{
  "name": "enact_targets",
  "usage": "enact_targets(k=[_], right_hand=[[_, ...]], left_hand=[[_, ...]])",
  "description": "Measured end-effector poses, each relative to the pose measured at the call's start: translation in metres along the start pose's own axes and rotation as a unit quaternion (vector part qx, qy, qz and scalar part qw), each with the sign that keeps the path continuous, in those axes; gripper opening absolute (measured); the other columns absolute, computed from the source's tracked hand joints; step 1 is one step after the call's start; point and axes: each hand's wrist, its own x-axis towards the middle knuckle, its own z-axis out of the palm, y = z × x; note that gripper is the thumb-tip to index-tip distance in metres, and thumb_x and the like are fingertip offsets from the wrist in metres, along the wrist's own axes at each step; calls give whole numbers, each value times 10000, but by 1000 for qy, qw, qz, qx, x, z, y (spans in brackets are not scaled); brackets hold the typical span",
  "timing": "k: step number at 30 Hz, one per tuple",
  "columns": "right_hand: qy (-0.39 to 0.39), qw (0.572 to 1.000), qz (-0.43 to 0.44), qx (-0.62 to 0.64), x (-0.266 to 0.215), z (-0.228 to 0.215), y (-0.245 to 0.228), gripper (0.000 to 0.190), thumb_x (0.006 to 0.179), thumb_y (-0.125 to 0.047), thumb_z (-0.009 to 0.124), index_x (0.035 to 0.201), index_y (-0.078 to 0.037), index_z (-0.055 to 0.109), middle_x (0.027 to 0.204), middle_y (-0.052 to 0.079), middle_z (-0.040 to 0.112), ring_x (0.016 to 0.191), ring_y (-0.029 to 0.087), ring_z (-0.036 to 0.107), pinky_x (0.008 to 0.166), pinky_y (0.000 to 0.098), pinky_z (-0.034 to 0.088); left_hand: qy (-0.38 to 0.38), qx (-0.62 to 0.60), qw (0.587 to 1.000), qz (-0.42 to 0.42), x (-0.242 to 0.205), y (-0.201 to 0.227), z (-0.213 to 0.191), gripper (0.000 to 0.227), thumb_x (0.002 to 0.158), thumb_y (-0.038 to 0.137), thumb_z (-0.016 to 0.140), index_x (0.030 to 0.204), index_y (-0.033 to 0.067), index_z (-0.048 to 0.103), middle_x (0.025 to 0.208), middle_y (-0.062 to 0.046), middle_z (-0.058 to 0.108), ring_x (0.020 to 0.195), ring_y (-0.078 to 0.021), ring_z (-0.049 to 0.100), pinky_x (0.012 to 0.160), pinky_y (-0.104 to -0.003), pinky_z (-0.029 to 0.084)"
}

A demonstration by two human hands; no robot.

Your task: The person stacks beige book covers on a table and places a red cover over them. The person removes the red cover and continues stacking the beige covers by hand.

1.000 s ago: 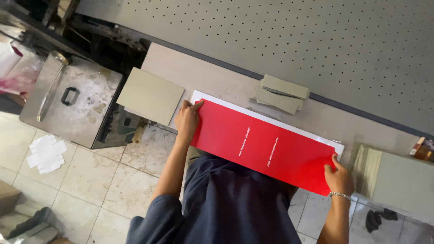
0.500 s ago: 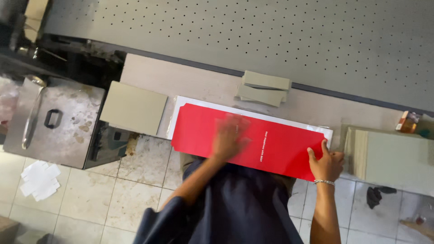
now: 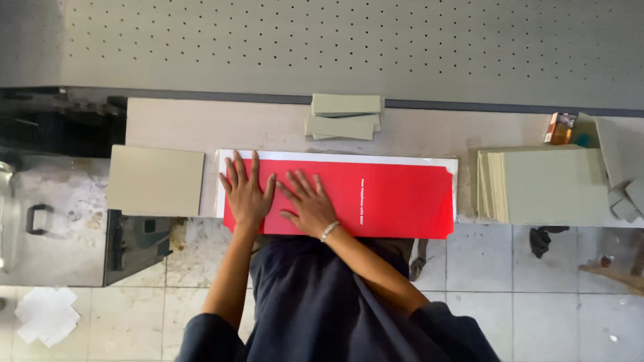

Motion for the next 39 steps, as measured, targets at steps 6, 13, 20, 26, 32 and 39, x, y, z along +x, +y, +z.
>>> enact_targets(k=[6, 13, 20, 26, 32, 39], right_hand=[[105, 962, 217, -126, -87, -90, 146, 513, 866, -549, 710, 1221, -179, 710, 1230, 175, 661, 1250, 423, 564, 1110, 607, 361], [131, 934, 278, -182, -121, -77, 186, 806, 1003, -658, 465, 1629, -159, 364, 1638, 308, 277, 1487, 538, 262, 1167, 665, 242], [106, 936, 304, -145, -124, -73, 191, 792, 1023, -675, 408, 1640, -183, 339, 1688, 256, 203, 1533, 511, 155, 1209, 662, 150], [171, 921, 249, -246, -119, -50, 165, 677, 1024, -401, 595, 1579, -42, 447, 1537, 373, 412, 1403, 630, 321, 1033, 813, 256], [-5, 988, -24, -150, -121, -24, 65, 1125, 701, -806, 664, 1631, -304, 278, 1718, 48, 211, 1566, 353, 177, 1225, 638, 137], [105, 970, -100, -195, -121, -22, 70, 689, 891, -173, 557, 1566, -254, 445, 1641, 86, 388, 1500, 385, 347, 1201, 567, 293]], left_hand=[[-68, -23, 997, -41, 2, 8, -8, 733, 1019, 633, 434, 1644, 266, 322, 1702, -212, 237, 1577, -435, 166, 1248, -643, 73], [50, -50, 972, 225, -60, 172, 75, 587, 965, 457, 585, 1511, 262, 494, 1634, -176, 349, 1506, -442, 316, 1173, -713, 228], [-96, 80, 983, 138, -11, 97, 14, 538, 1050, 578, 411, 1361, 233, 683, 1507, -113, 564, 1488, -343, 380, 1209, -638, 208], [39, 31, 994, 96, -9, 5, 28, 773, 926, 555, 605, 1585, 190, 433, 1607, -265, 383, 1509, -506, 273, 1176, -727, 178], [-36, -91, 897, 431, -73, 57, 11, 811, 851, 725, 572, 1541, 319, 446, 1694, -62, 298, 1566, -362, 233, 1201, -692, 195], [79, -45, 875, 476, -74, 53, 35, 536, 941, 181, 574, 1461, 311, 551, 1625, -75, 437, 1493, -371, 402, 1162, -683, 297]])
